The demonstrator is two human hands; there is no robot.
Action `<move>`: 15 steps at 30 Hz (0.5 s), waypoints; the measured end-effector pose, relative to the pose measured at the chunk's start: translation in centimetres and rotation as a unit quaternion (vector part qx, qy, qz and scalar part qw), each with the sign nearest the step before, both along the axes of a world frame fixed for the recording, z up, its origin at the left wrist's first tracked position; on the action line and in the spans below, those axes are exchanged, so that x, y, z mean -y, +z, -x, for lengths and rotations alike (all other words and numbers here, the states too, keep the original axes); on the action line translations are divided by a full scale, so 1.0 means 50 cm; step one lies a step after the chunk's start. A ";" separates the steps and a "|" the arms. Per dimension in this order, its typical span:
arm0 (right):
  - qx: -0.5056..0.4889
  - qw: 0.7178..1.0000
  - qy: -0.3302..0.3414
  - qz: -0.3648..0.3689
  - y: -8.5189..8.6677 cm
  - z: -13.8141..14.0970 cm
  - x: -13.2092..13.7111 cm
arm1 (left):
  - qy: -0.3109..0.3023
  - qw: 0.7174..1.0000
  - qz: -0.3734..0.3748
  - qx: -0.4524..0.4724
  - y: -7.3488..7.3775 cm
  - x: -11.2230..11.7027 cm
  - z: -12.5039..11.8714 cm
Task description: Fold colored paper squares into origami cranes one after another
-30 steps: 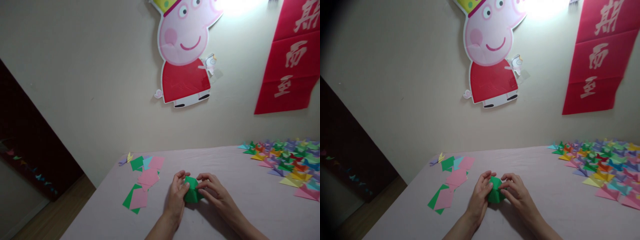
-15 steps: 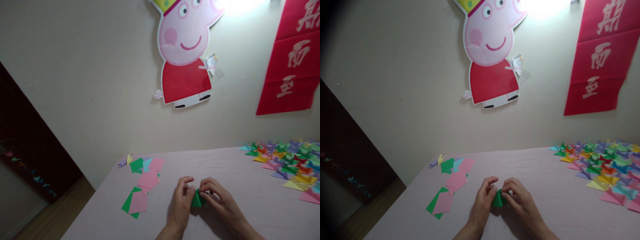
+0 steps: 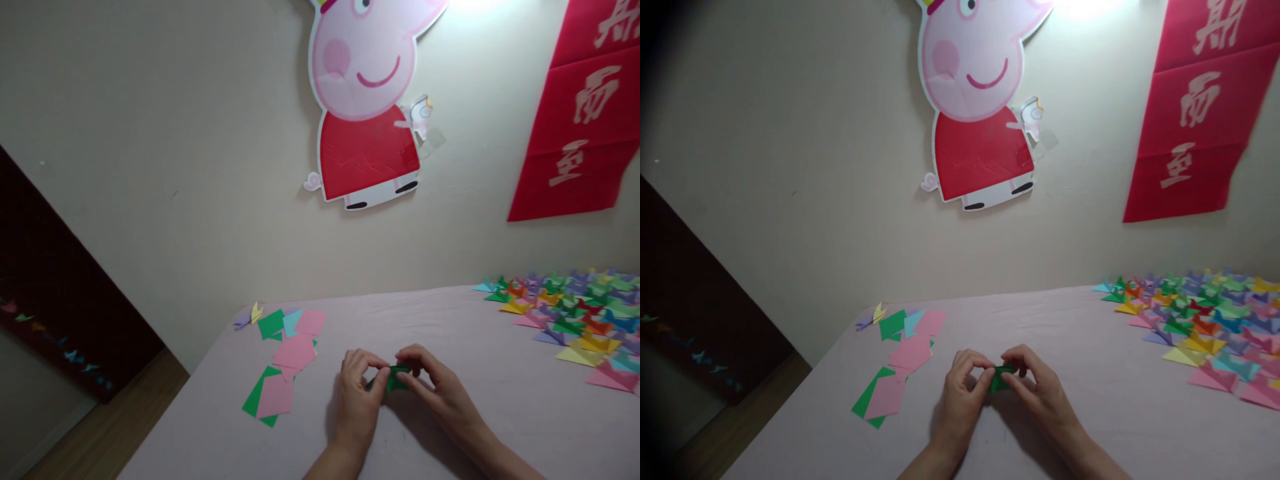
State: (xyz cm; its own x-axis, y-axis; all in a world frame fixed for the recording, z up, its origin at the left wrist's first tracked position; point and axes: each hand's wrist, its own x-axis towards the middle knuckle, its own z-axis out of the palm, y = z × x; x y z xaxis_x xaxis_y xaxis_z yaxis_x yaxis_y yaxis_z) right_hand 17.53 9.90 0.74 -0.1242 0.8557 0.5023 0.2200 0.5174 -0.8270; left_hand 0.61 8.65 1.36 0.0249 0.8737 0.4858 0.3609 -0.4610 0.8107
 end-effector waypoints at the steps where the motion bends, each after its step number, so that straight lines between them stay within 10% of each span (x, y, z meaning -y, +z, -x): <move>1: 0.001 1.000 0.001 0.005 -0.001 -0.001 0.000 | 0.002 1.000 0.002 0.003 0.000 -0.001 0.000; 15: -0.009 1.000 0.018 0.024 -0.001 0.005 0.001 | 0.016 0.999 0.033 0.019 -0.012 -0.006 0.001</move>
State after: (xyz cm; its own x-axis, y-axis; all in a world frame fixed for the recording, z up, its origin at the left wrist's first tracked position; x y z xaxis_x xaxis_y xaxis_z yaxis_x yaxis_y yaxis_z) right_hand 17.28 9.84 0.70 -0.1460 0.8740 0.4636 0.1866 0.4845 -0.8547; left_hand 0.59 8.93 0.78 -0.0213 0.9036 0.4279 0.3437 -0.3953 0.8518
